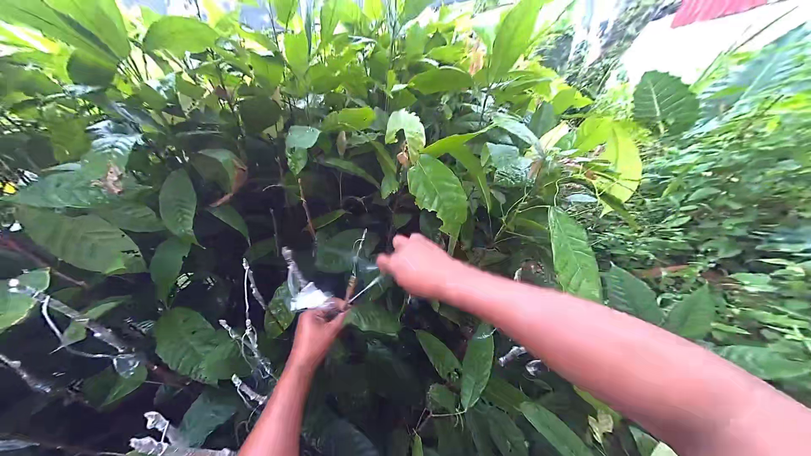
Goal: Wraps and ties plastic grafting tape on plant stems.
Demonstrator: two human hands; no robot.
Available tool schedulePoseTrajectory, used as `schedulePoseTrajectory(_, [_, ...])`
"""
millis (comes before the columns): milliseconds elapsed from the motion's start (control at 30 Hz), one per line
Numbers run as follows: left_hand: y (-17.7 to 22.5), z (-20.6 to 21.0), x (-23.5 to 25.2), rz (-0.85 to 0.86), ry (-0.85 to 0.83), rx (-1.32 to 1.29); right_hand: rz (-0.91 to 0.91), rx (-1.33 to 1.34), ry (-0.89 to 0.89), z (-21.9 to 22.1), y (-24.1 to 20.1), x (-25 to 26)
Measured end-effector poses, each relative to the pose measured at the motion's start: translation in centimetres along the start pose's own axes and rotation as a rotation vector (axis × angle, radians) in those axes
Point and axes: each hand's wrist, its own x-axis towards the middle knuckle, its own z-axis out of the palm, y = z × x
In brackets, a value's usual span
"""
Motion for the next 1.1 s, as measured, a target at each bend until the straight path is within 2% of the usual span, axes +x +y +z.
schedulePoseTrajectory(33, [0.3,0.0,0.3,-0.050,0.093,-0.133,-0.032,-0.042,-0.020,1.2,-1.4,-0.9])
schedulePoseTrajectory(100, [1.0,0.1,0.9,-0.124,0.201,-0.277,-0.129,0.056,-0.112,1.5,-5.5,-2.6])
schedulePoseTrajectory(167, [1.7,0.7,0.8,-0.139,0.159,-0.234,-0.209,0.249,-0.208,0.2,-8.4,-2.9])
schedulePoseTrajectory(300, [1.4,1.8,0.4,0.071,0.087,-0.028,-0.177,0.568,-0.390,-3.3,-7.8,-1.1])
schedulePoseTrajectory(367, [1.0,1.9,0.4,0.203,-0.041,0.150,-0.140,0.786,-0.319,-3.8,-5.3,-0.2])
schedulePoseTrajectory(400, [1.3,2.0,0.2,0.160,-0.120,0.217,-0.124,0.760,-0.256,-3.4,-3.5,0.6])
schedulePoseTrajectory(467, [0.9,1.4,-0.3,0.123,-0.165,0.229,-0.053,0.383,-0.196,-1.4,-0.1,1.6])
schedulePoseTrajectory(500, [0.7,0.8,-0.4,0.129,-0.129,0.197,-0.006,0.218,-0.225,-0.4,0.3,1.3])
schedulePoseTrajectory(567, [0.1,-0.1,-0.5,0.128,-0.026,0.089,0.028,0.065,-0.286,1.1,-0.1,0.1])
schedulePoseTrajectory(667, [0.6,-0.5,0.0,0.019,0.110,-0.092,0.022,0.093,-0.210,2.6,-1.0,-0.9])
schedulePoseTrajectory(733, [1.3,0.2,0.5,-0.046,0.160,-0.183,-0.028,0.125,-0.158,2.3,-4.3,-2.4])
schedulePoseTrajectory(833, [2.0,2.0,0.0,-0.008,0.065,-0.023,-0.165,0.234,-0.173,-0.5,-9.0,-3.1])
schedulePoseTrajectory(900, [2.0,2.5,-0.8,0.021,-0.094,0.171,-0.130,0.480,-0.211,-2.4,-6.9,-1.0])
schedulePoseTrajectory(933, [1.9,2.6,-1.0,0.031,-0.155,0.253,-0.102,0.586,-0.209,-2.0,-4.3,0.0])
schedulePoseTrajectory(967, [1.9,2.3,-1.0,0.048,-0.161,0.288,-0.062,0.574,-0.202,-1.1,-1.5,0.7])
schedulePoseTrajectory(1033, [1.2,0.9,-0.6,0.083,-0.033,0.184,-0.002,0.314,-0.258,1.2,1.4,0.5])
schedulePoseTrajectory(1100, [0.8,0.1,-0.3,0.035,0.093,-0.012,0.035,0.183,-0.274,3.1,0.6,-0.8])
